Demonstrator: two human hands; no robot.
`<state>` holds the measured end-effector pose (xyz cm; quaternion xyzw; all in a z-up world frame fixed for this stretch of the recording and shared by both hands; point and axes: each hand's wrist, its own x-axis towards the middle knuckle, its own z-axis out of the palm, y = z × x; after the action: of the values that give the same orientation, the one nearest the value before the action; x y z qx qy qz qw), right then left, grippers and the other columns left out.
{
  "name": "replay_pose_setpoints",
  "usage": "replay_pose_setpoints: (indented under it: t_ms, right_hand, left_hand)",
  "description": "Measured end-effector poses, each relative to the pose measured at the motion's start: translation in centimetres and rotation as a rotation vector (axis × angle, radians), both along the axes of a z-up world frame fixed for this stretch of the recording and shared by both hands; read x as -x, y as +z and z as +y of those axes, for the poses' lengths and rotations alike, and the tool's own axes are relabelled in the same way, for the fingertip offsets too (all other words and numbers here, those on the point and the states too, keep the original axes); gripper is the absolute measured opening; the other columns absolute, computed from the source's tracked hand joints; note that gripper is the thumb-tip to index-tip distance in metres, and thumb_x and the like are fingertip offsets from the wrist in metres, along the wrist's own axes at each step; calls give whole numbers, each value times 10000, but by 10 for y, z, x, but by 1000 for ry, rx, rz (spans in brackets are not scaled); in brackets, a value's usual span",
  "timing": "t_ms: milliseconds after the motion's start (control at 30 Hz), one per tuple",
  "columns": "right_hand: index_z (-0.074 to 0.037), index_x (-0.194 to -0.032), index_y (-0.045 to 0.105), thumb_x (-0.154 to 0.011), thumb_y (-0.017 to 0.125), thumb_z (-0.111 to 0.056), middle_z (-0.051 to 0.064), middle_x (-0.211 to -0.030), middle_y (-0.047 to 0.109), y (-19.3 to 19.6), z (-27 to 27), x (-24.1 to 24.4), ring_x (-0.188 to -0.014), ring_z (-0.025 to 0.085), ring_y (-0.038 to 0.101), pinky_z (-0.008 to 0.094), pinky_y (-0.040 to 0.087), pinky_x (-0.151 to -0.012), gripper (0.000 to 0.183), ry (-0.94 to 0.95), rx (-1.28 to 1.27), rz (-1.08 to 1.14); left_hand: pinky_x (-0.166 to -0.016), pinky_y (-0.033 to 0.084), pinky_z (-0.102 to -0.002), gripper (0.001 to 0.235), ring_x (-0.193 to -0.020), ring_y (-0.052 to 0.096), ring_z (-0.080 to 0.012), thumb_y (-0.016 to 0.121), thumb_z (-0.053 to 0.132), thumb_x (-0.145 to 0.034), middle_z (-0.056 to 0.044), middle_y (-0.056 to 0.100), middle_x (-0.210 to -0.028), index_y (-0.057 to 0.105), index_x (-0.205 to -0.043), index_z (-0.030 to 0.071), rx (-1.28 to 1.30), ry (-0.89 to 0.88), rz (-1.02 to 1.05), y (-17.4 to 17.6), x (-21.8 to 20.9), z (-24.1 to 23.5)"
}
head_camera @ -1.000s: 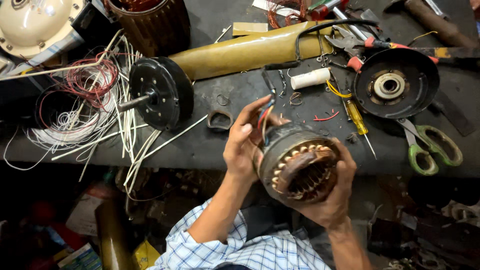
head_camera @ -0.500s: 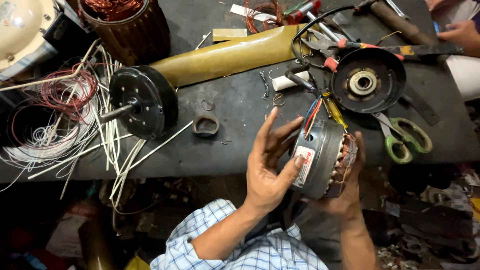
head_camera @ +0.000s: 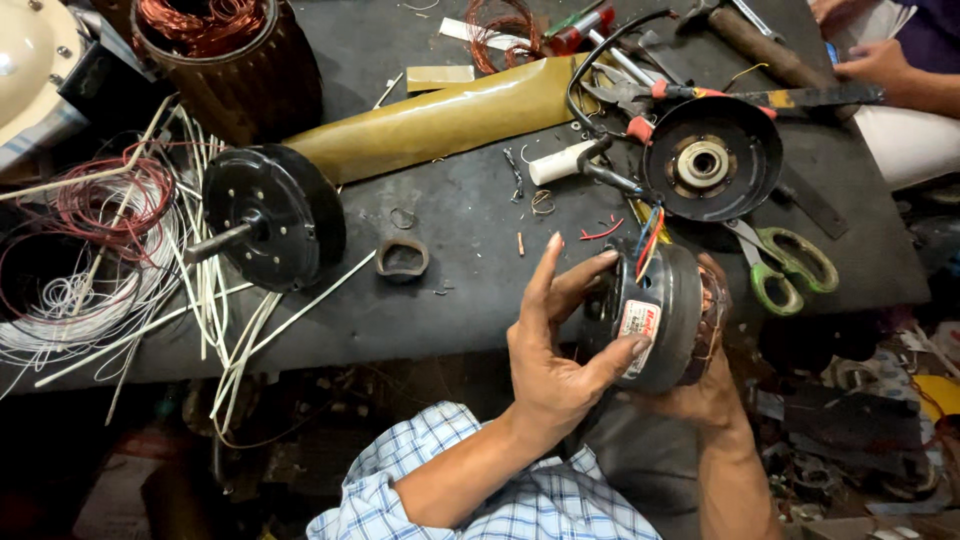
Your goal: The person assembles an electric motor by inserting the rotor into the stator, aligning the end caps, and securing the components. They apply lubricant to the bearings and wipe the exterior with a cloth. The workspace contains various tools and motor parts.
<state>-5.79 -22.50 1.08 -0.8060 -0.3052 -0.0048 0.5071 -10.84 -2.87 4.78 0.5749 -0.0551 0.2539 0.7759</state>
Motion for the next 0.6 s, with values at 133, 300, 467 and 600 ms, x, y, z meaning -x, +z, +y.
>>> replay_pose_setpoints:
  t_ms: [133,300,467,600]
  right_hand:
    - [-130,-1499,352,-534,935,-346,68,-1515,412,-1,-1,4,-1480,254,352,451,211,-1323,1148,-53,104,-297]
    - [-66,-1570,293,-632,939,-433,100,-1581,368,-2,2,4,-1505,272,321,467,233,-1285,1197,-30,-48,-142]
    - [-84,-1551,351,-617,945,-373,68,-1560,440,-5,0,2,-1517,249,377,488,195,-1355,1144,-22,34,-288]
    - [-79,-1528,360,-580,928,-326,90,-1566,401,-2,0,-2,-1509,294,338,481,188,-1321,1133,-41,84,-298]
  left_hand:
    - [-1172,518,-359,1006,-1284,689,-252,877,142,-899,-199,665,-1416,258,-1687,55,-20,1,-18,-3,2,-1]
    - [-1196,500,-363,997,-1311,673,-256,869,138,-911,-193,646,-1433,216,-1659,49,-3,-13,-30,-7,1,0]
    - [-1290,415,-388,1097,-1404,555,-265,865,149,-931,-182,557,-1508,97,-1712,84,24,-50,-70,-7,0,0]
    - [-1329,369,-445,1177,-1498,490,-310,870,211,-839,-208,454,-1584,70,-1691,78,-100,-2,15,-4,-2,8]
